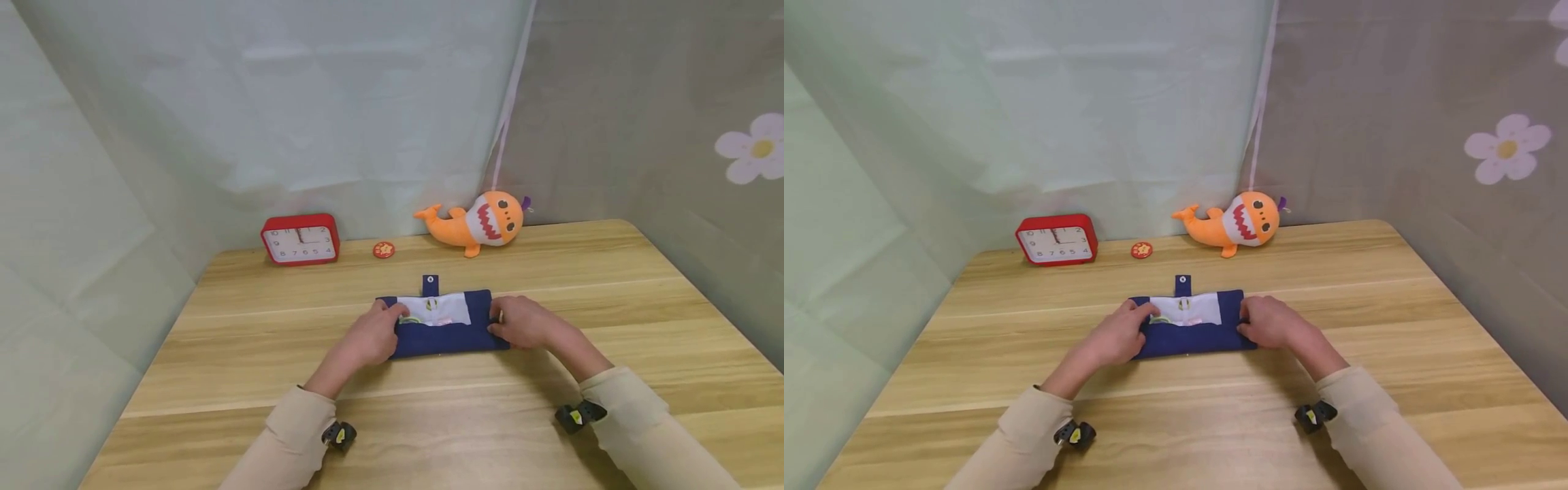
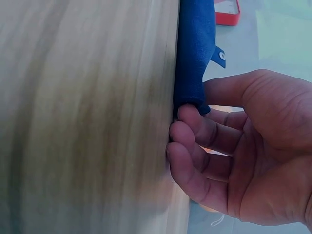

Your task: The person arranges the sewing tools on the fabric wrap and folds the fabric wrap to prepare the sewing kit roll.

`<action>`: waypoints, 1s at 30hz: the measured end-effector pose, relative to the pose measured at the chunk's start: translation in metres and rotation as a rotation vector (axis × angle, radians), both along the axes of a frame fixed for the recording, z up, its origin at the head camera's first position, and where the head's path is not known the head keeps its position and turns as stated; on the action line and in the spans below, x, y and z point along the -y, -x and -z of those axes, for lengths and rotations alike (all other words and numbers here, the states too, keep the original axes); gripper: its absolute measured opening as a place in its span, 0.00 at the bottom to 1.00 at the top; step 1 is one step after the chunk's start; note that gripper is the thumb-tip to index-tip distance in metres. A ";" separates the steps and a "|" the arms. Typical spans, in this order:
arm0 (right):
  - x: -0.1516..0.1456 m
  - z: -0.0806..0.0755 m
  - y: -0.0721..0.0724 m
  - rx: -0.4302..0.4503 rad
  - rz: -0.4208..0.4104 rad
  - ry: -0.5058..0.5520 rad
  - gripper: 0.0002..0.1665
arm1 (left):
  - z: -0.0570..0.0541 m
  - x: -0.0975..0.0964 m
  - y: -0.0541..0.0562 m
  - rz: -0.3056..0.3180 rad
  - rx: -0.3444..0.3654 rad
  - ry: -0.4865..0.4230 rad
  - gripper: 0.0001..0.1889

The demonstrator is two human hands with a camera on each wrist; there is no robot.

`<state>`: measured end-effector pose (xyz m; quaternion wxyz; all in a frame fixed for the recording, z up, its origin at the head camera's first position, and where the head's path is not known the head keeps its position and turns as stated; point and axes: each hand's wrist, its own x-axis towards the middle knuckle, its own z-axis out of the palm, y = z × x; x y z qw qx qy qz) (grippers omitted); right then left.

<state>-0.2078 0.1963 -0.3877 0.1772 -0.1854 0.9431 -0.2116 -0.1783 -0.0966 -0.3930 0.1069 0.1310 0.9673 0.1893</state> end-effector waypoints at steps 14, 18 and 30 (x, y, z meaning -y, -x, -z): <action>0.000 0.002 -0.002 -0.008 0.005 0.010 0.10 | 0.003 -0.002 -0.001 0.002 -0.024 0.003 0.17; 0.000 0.004 -0.001 -0.008 0.007 0.015 0.10 | 0.002 -0.001 -0.001 0.014 -0.030 0.008 0.16; -0.003 0.001 -0.004 -0.140 -0.004 -0.101 0.15 | 0.001 0.011 -0.008 0.117 -0.094 0.027 0.18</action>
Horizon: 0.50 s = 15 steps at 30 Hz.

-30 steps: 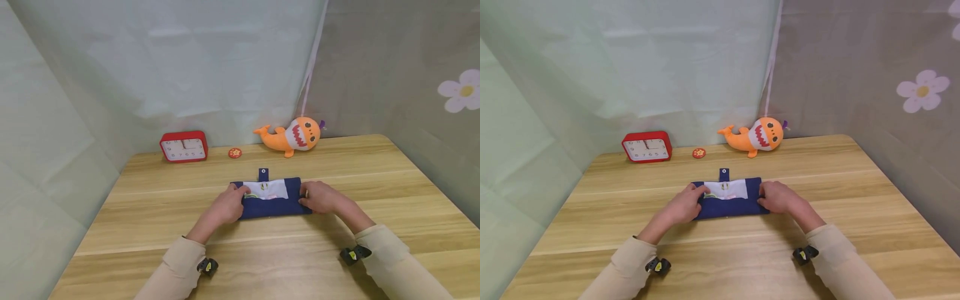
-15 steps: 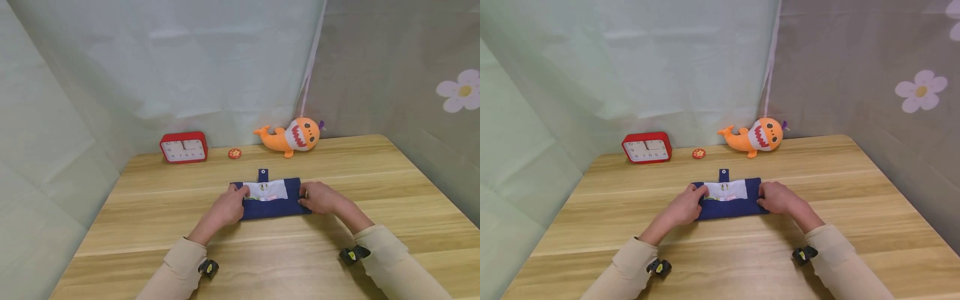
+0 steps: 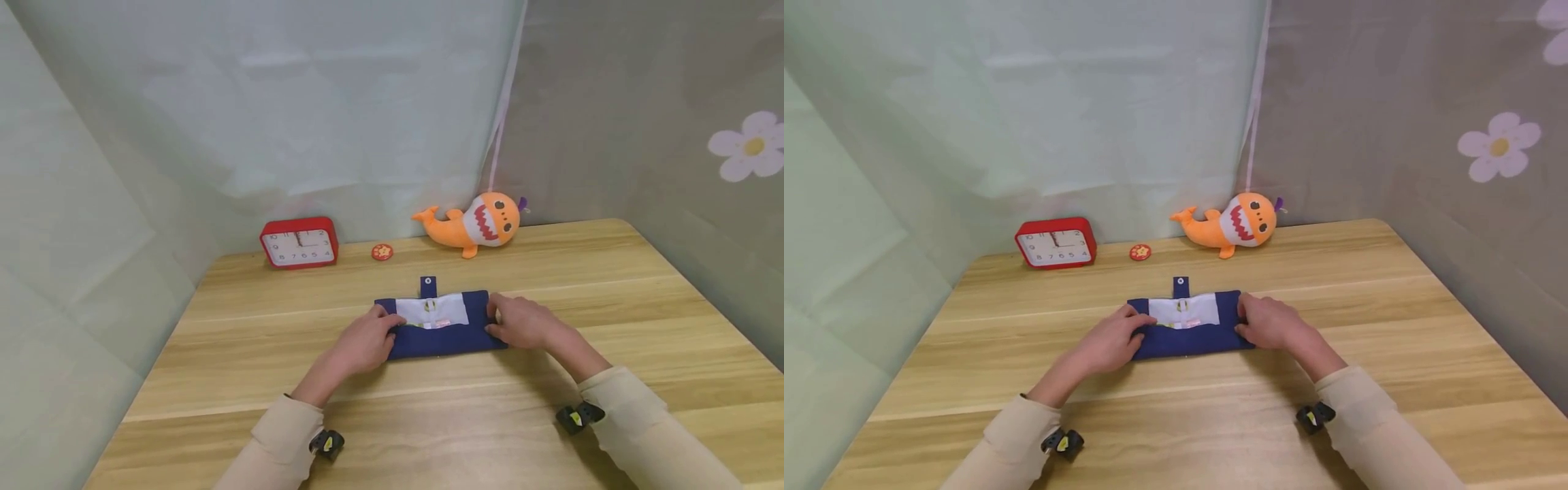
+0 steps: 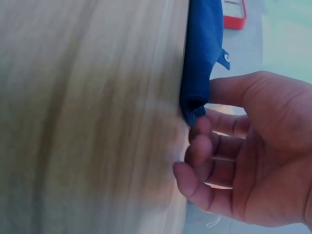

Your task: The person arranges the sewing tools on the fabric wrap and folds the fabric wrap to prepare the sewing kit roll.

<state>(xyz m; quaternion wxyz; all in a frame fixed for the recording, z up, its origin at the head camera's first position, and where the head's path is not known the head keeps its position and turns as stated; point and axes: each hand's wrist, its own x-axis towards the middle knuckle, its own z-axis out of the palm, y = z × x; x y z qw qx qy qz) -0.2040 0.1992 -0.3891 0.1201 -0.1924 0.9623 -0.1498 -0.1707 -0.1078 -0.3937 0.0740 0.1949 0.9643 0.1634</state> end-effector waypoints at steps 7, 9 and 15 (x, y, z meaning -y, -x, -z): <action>0.003 0.004 -0.001 -0.164 -0.097 0.034 0.10 | -0.006 0.007 -0.006 0.055 0.068 0.049 0.27; 0.004 0.005 -0.002 -0.201 -0.130 0.054 0.08 | -0.006 0.007 -0.007 0.045 0.060 0.042 0.27; 0.006 0.007 -0.004 -0.242 -0.177 0.068 0.04 | -0.004 0.007 -0.010 0.033 0.012 0.019 0.18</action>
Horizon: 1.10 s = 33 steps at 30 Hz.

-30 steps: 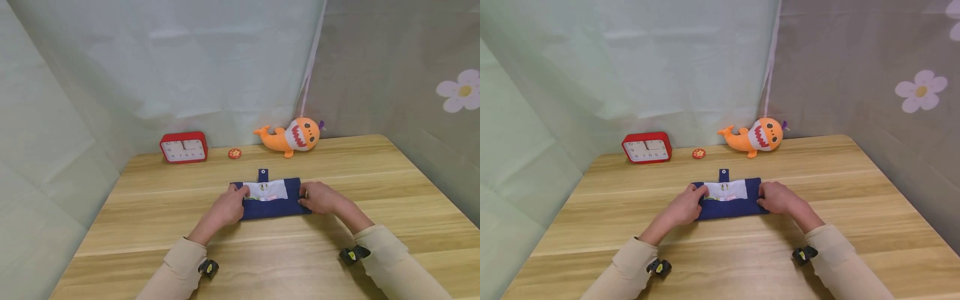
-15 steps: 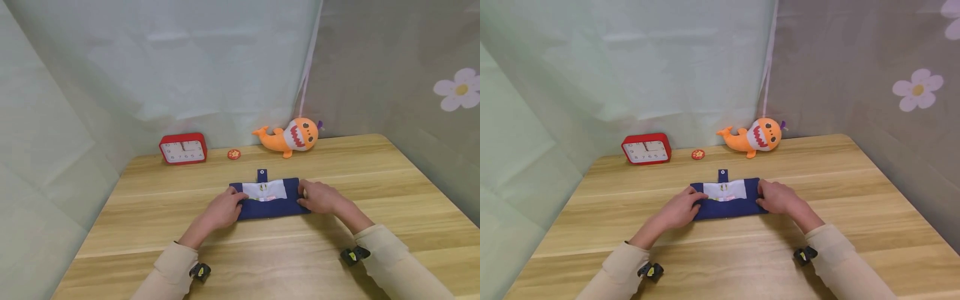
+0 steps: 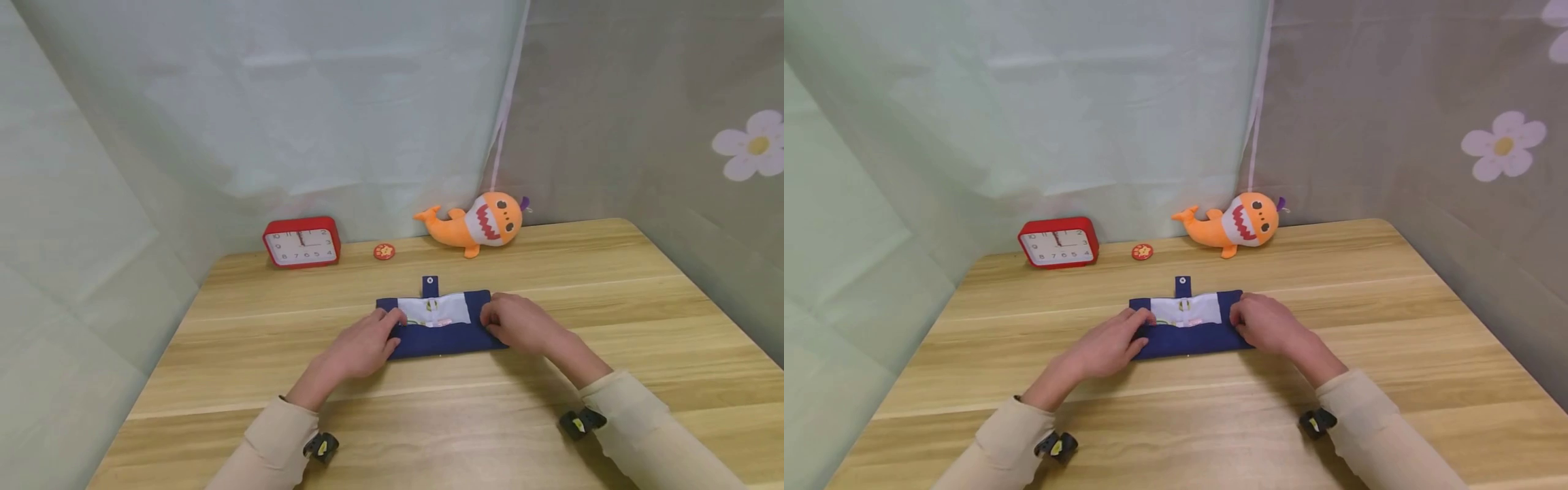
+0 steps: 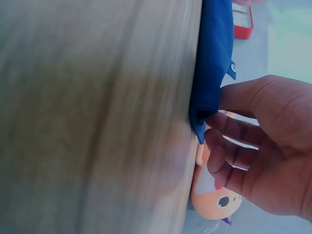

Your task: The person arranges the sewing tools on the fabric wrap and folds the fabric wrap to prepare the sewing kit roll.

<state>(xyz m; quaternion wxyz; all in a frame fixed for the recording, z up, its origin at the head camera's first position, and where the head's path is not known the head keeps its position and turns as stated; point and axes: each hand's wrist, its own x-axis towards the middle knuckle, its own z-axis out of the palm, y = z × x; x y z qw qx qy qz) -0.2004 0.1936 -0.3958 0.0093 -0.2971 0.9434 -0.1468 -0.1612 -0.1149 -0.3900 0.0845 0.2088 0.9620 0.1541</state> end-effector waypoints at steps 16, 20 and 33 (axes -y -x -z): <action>-0.007 -0.009 -0.021 0.020 -0.014 -0.126 0.23 | -0.004 0.010 -0.009 0.043 0.031 0.091 0.32; -0.006 -0.009 -0.023 0.025 0.003 -0.147 0.23 | -0.004 0.010 -0.008 0.038 0.035 0.088 0.32; -0.005 -0.007 -0.027 -0.039 0.009 -0.134 0.20 | -0.005 0.009 -0.011 0.079 -0.010 0.077 0.30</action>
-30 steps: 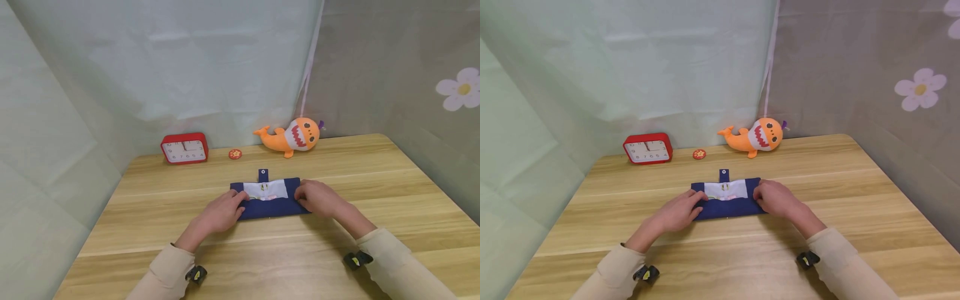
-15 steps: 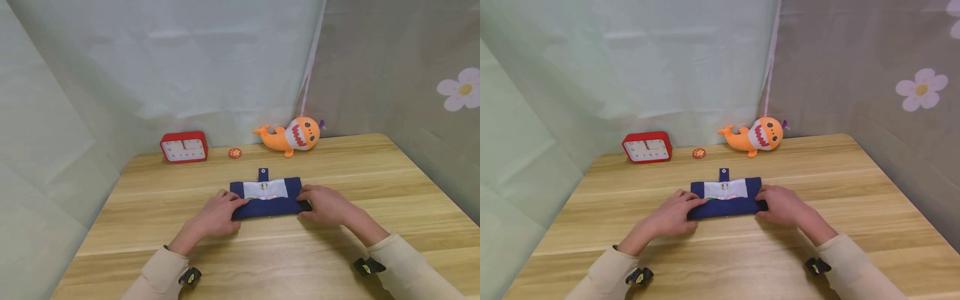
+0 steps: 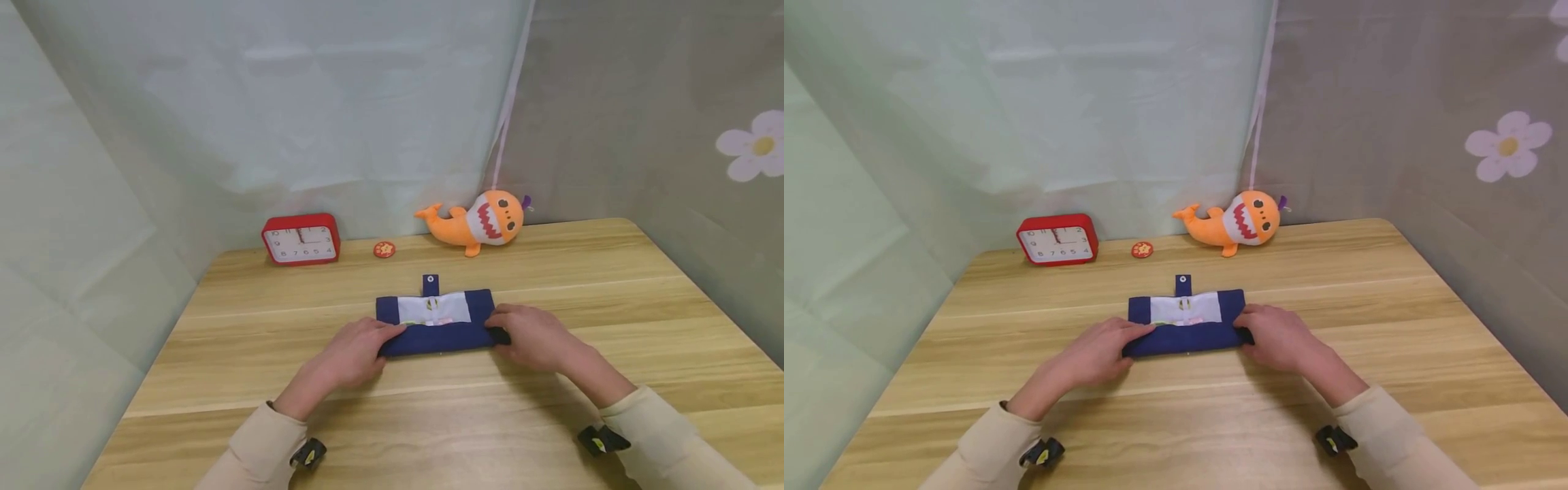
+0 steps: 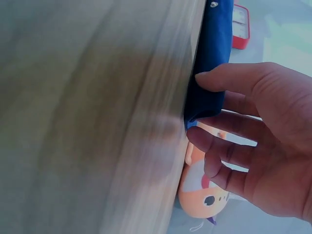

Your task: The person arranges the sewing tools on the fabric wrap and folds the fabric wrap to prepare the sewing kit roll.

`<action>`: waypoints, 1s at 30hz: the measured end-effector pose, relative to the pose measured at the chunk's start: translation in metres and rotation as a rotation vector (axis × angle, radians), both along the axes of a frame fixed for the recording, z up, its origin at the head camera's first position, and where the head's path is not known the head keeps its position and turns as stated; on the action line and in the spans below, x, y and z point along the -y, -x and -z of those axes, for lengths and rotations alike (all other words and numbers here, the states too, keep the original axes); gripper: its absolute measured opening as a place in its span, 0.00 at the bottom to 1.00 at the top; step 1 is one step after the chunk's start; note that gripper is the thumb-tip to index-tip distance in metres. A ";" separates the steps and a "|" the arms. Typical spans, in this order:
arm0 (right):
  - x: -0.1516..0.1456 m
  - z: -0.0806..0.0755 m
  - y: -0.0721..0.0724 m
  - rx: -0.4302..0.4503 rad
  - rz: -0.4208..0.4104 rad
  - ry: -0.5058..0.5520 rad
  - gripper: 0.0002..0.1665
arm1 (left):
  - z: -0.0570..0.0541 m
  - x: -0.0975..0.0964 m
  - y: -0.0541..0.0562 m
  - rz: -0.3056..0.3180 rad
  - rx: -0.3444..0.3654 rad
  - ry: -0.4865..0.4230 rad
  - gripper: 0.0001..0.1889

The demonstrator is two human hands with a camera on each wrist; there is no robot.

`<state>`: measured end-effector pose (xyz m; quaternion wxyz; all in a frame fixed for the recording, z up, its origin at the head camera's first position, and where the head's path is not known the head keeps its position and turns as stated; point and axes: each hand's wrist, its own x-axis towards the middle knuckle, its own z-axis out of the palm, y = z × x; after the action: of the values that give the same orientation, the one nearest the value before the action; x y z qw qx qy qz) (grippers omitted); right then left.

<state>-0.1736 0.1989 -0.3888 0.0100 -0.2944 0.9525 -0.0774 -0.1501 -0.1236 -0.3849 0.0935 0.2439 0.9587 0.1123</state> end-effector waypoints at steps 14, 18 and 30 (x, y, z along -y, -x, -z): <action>-0.006 -0.001 0.011 0.021 -0.007 0.130 0.19 | -0.006 0.004 0.018 0.027 0.085 -0.045 0.21; -0.004 -0.003 0.020 0.052 -0.006 0.162 0.18 | -0.008 0.009 0.027 0.050 0.131 -0.125 0.20; 0.000 -0.002 0.043 0.182 0.062 0.265 0.12 | -0.007 0.012 0.050 -0.029 0.229 -0.266 0.20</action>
<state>-0.2165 0.1987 -0.3869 0.0547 -0.2555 0.9377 -0.2291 -0.2004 -0.1356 -0.3779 0.1672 0.2260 0.9219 0.2666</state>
